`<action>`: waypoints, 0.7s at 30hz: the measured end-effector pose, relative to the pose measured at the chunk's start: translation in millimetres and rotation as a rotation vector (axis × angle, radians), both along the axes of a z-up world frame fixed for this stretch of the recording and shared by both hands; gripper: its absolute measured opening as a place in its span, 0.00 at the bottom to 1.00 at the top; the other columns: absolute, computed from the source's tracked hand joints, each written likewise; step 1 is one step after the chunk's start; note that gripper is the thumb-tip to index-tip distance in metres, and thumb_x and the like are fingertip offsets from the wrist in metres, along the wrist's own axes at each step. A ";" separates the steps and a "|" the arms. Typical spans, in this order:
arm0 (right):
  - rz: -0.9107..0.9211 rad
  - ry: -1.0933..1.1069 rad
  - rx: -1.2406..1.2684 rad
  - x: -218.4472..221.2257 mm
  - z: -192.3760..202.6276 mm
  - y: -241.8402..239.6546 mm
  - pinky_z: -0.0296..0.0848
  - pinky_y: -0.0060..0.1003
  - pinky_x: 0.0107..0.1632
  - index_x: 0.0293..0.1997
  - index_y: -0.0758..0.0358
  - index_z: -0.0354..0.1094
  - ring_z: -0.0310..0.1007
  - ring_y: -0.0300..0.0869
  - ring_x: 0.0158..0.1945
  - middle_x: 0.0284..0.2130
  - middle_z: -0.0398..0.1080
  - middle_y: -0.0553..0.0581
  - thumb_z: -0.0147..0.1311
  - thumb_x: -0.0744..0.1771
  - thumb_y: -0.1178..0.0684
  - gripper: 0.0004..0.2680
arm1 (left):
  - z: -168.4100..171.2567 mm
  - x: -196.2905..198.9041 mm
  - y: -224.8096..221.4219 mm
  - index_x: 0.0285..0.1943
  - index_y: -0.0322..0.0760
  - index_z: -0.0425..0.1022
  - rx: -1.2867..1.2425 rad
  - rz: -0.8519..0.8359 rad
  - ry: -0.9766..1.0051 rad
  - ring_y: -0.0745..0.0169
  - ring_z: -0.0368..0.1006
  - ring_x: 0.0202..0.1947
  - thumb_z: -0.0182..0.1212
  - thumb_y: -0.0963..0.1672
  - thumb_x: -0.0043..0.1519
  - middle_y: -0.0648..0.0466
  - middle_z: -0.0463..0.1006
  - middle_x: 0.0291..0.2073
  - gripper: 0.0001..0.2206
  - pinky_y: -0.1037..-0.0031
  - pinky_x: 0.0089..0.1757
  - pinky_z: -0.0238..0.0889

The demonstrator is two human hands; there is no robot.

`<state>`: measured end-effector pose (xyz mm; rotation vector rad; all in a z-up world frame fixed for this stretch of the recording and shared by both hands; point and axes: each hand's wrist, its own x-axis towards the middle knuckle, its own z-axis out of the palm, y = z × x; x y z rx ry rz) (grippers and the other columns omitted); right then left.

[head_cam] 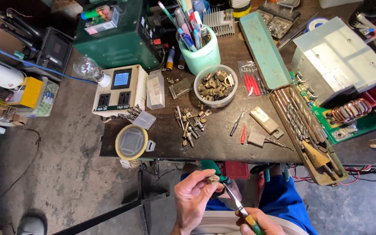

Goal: The person is preparing small metal components by holding them with pliers and applying small white strips or insulation to them at a repair bench.

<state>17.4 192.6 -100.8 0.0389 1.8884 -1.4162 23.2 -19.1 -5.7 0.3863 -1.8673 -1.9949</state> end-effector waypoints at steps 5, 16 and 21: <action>-0.074 0.237 -0.172 6.3 -12.8 -0.8 0.75 0.28 0.45 0.31 0.60 0.85 0.85 0.35 0.37 0.38 0.88 0.49 0.65 0.61 0.46 0.09 | -11.7 3.0 3.8 0.51 0.19 0.80 0.264 -0.015 0.036 0.45 0.82 0.32 0.62 0.37 0.63 0.34 0.80 0.37 0.10 0.63 0.34 0.83; -0.057 0.372 -0.067 11.3 -8.0 -5.0 0.73 0.27 0.42 0.29 0.53 0.82 0.82 0.32 0.37 0.39 0.86 0.44 0.65 0.61 0.43 0.08 | -35.4 -0.6 1.1 0.50 0.25 0.83 0.650 0.269 -0.179 0.51 0.78 0.40 0.67 0.34 0.56 0.32 0.86 0.42 0.13 0.69 0.43 0.68; -0.064 0.443 -0.084 14.6 -14.0 -7.4 0.72 0.26 0.40 0.29 0.54 0.80 0.79 0.32 0.34 0.39 0.84 0.45 0.64 0.62 0.42 0.08 | -23.3 -3.2 5.5 0.56 0.21 0.79 0.688 0.215 -0.146 0.50 0.79 0.34 0.62 0.33 0.59 0.30 0.84 0.44 0.15 0.71 0.38 0.73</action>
